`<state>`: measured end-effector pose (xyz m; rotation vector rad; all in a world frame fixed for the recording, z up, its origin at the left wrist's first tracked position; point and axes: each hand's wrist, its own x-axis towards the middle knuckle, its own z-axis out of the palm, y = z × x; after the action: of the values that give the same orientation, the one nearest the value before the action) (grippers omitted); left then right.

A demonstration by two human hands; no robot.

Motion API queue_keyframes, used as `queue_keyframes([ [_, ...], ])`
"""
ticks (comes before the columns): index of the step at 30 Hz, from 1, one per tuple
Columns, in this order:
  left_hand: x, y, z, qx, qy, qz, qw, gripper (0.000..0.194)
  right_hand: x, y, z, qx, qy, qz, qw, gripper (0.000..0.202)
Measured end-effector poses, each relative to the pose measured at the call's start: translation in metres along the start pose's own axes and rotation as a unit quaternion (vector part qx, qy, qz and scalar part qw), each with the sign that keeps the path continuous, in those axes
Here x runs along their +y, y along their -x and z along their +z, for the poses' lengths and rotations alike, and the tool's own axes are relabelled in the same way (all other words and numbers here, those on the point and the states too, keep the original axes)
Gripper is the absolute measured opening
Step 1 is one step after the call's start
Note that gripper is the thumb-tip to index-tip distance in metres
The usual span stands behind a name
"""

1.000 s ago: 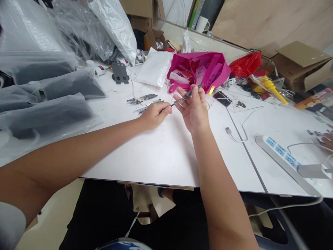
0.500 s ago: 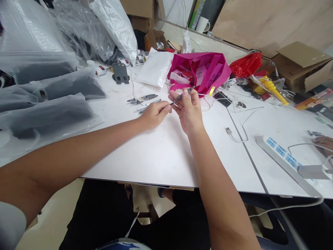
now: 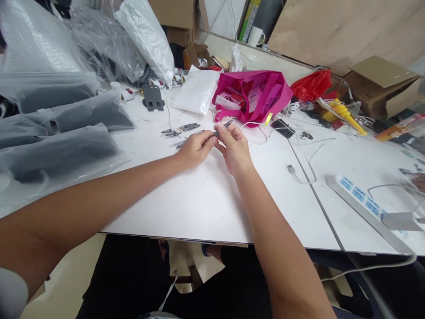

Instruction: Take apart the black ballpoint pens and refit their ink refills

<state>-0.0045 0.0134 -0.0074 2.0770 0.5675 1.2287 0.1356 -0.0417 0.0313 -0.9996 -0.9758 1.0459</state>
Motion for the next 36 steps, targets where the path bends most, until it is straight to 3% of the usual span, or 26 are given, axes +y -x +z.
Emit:
queue_keyframes([
  [5,0.002,0.001,0.0,0.003,-0.029,-0.001,1.0,0.032,0.001,0.001,0.001,-0.005,0.029,0.01,1.0,0.05],
  [16,0.001,0.001,-0.001,-0.021,-0.037,-0.012,0.999,0.019,0.006,-0.004,-0.001,0.029,0.099,-0.006,0.995,0.054],
  [21,0.003,-0.001,-0.005,-0.025,-0.037,-0.008,0.999,0.027,-0.003,-0.001,-0.004,0.01,0.093,0.012,0.996,0.045],
  [24,0.003,-0.001,-0.006,-0.018,-0.039,-0.021,0.999,0.029,-0.011,-0.002,-0.01,0.007,0.143,0.021,0.989,0.046],
  [29,0.002,-0.001,-0.006,-0.019,-0.025,-0.02,0.999,0.033,-0.024,-0.002,-0.019,0.062,0.236,-0.019,0.97,0.035],
  [31,0.002,0.0,-0.005,-0.024,-0.028,-0.01,0.999,0.035,-0.035,0.021,-0.016,0.101,0.26,-0.049,0.959,0.026],
  [33,0.001,0.0,-0.004,-0.026,-0.034,-0.008,0.999,0.036,-0.047,0.069,-0.011,0.116,0.284,-0.093,0.947,0.02],
  [34,0.0,0.0,-0.004,-0.026,-0.036,-0.011,0.999,0.036,-0.052,0.1,-0.009,0.094,0.269,-0.1,0.953,0.025],
  [35,0.0,0.0,-0.004,-0.025,-0.036,-0.013,0.999,0.036,-0.053,0.135,-0.009,0.0,0.247,-0.067,0.967,0.032],
  [36,-0.001,0.0,-0.004,-0.026,-0.034,-0.015,0.999,0.035,-0.05,0.17,-0.011,-0.145,0.214,-0.011,0.966,0.029],
])
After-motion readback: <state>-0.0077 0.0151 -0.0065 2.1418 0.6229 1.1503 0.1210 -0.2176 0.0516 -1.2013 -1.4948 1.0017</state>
